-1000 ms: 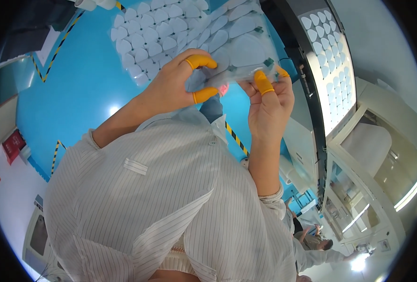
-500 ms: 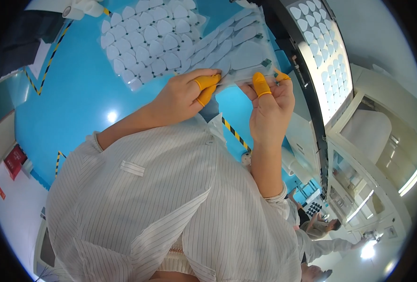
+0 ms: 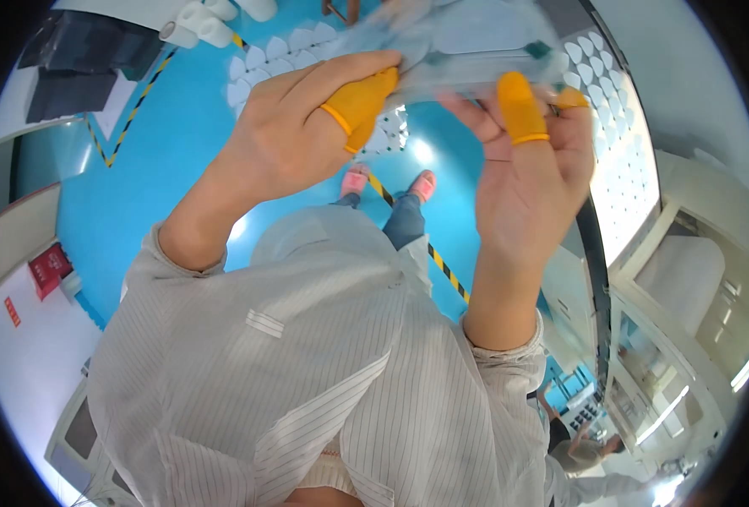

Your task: Arranging and sorting small white heart-shaped components on a light board and transferring them to trays.

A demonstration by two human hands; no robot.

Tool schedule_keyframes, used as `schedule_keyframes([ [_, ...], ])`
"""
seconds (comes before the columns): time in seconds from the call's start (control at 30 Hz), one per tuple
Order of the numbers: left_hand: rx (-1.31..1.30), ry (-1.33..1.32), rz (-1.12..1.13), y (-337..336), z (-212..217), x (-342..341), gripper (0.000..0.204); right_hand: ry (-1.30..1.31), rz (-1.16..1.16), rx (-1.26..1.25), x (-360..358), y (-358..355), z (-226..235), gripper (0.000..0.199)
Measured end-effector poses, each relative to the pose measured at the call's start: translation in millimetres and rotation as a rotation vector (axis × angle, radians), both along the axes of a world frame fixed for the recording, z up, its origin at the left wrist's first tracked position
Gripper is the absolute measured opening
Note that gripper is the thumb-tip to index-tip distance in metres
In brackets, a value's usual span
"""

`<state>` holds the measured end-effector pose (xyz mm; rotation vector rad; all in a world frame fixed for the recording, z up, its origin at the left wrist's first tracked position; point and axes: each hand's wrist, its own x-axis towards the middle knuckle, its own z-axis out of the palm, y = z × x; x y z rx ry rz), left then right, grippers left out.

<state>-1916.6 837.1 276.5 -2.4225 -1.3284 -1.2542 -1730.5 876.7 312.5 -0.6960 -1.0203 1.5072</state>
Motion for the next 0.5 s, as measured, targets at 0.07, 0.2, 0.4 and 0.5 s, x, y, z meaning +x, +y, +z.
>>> schedule_keyframes([
  [0.07, -0.023, 0.059, 0.037, 0, -14, -9, 0.014, 0.062, 0.039, -0.048, -5, 4, -32, 0.013],
  [0.2, -0.162, 0.137, 0.11, -7, -97, -16, 0.01, 0.093, 0.038, -0.411, -15, 2, -135, 0.017],
  [0.4, -0.614, 0.16, 0.183, -36, -236, 1, 0.015, -0.252, 0.024, -1.004, -9, -21, -284, 0.033],
  [0.5, -0.64, 0.086, 0.199, -44, -251, 9, 0.014, -0.57, -0.186, -1.005, 2, -51, -311, 0.039],
])
